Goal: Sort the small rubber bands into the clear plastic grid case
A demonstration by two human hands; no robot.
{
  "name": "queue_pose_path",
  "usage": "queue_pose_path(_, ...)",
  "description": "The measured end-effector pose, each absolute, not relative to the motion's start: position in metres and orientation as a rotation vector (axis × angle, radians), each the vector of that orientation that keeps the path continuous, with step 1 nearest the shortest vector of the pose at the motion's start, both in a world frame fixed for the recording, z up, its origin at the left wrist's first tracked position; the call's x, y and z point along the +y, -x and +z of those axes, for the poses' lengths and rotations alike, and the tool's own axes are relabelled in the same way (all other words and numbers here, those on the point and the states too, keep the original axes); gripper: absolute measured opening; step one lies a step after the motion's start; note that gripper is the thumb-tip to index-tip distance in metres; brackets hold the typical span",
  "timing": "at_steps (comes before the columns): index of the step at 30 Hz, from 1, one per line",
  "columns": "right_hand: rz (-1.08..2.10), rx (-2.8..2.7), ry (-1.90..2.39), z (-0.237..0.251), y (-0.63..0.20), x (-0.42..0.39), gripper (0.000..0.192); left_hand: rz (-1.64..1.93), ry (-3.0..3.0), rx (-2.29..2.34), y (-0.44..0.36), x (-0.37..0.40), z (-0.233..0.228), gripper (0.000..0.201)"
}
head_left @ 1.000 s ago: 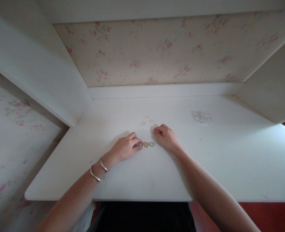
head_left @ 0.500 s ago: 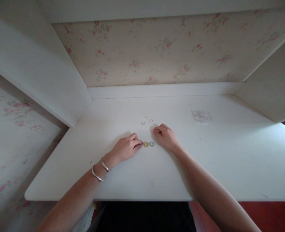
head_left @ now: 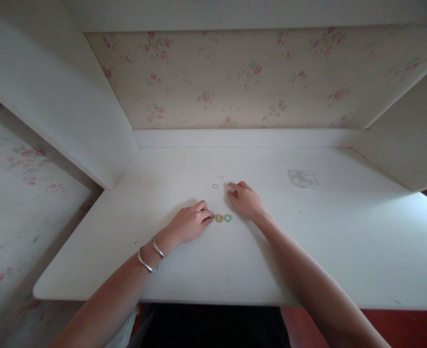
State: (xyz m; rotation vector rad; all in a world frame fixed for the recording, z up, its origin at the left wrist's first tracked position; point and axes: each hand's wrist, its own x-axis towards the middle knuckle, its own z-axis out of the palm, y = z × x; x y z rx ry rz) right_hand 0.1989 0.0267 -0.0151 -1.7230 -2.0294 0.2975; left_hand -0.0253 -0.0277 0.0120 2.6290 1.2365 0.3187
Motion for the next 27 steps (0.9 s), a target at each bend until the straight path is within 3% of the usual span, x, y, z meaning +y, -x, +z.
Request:
queue_pose_path(14, 0.225, -2.137, 1.675, -0.017, -0.192, 0.035, 0.025, 0.487, -2.486, 1.224, 0.035, -0.025, 0.016, 0.023)
queue_pose_path(20, 0.36, -2.12, 1.316, -0.007, -0.179, -0.003, 0.022, 0.71, -2.301, 1.37, 0.049, -0.008, 0.01, 0.024)
queue_pose_path(27, 0.351, -2.314, 1.1, 0.003, -0.163, -0.034, 0.02, 0.709, -2.21, 1.407, 0.054, 0.003, -0.004, 0.022)
